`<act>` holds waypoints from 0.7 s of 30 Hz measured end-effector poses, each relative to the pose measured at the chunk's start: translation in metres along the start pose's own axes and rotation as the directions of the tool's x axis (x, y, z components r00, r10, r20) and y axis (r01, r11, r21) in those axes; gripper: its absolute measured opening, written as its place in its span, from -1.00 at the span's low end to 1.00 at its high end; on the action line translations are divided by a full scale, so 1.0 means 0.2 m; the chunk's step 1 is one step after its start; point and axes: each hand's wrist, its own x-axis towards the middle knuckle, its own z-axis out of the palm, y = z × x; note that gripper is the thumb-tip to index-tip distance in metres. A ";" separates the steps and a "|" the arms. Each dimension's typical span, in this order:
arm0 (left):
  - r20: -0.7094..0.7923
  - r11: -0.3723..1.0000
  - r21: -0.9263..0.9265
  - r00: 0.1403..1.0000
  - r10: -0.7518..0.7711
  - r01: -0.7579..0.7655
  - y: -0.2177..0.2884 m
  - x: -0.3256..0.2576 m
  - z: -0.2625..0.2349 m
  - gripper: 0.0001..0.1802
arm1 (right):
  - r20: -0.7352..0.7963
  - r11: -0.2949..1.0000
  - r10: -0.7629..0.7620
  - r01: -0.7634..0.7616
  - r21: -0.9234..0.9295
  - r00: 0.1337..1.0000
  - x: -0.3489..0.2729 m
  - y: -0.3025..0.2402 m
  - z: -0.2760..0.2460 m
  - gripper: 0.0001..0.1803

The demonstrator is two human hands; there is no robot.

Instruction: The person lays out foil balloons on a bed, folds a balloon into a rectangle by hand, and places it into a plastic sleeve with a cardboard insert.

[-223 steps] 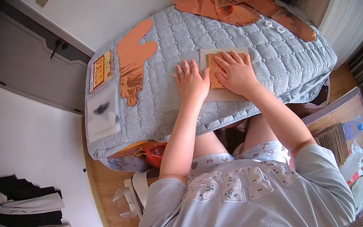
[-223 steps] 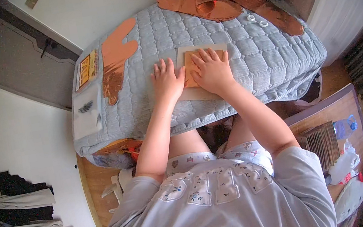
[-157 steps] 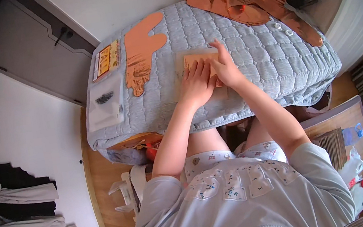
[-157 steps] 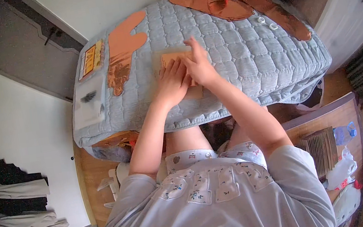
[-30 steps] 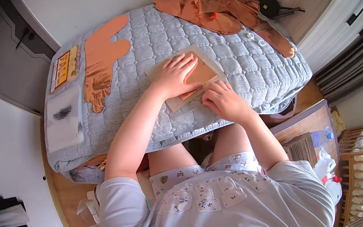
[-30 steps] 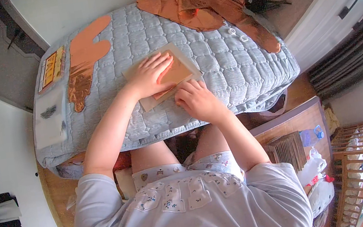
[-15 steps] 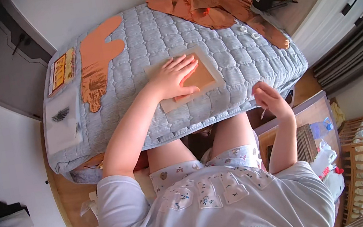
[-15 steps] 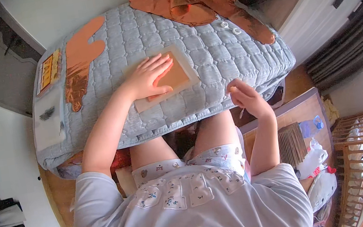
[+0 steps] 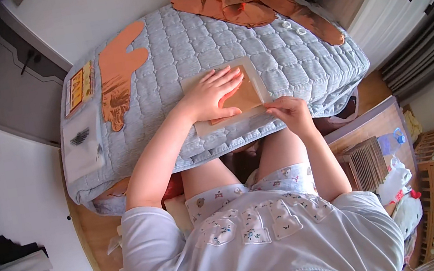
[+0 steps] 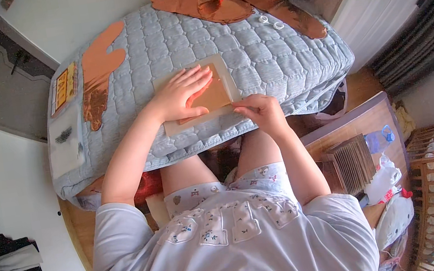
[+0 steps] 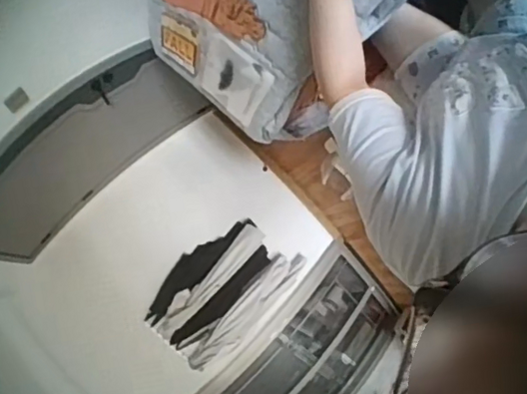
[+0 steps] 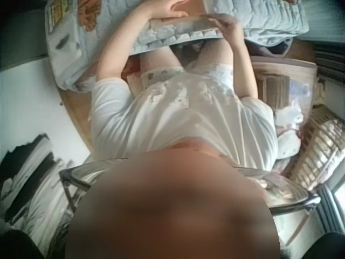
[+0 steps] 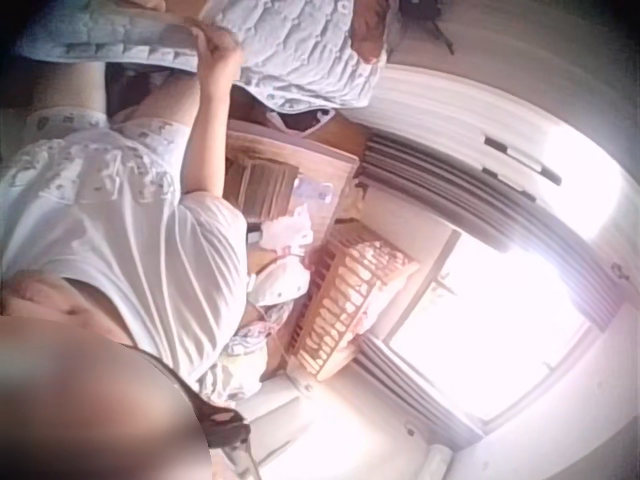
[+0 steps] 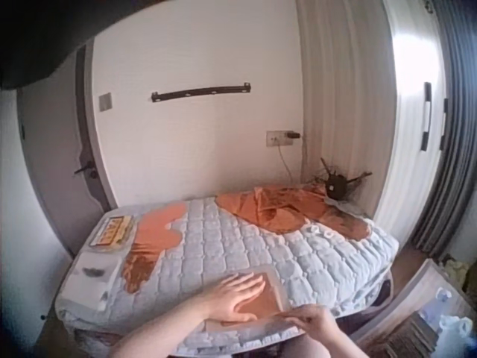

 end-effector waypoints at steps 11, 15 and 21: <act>-0.297 0.978 -0.200 0.948 -0.116 0.057 0.32 -0.58 0.04 -0.42 | 0.028 0.934 0.254 -0.253 0.251 0.967 -0.15 0.06 0.00 -0.94; -0.404 0.975 -0.117 0.888 -0.221 0.190 0.46 -0.70 0.23 -0.52 | 0.018 0.924 0.272 -0.267 0.273 0.962 -0.19 0.00 0.04 -0.88; -0.535 0.935 -0.291 0.775 -0.335 0.203 0.48 -0.74 0.29 -0.59 | 0.079 0.867 0.167 -0.184 0.463 0.983 -0.20 -0.06 0.04 -0.89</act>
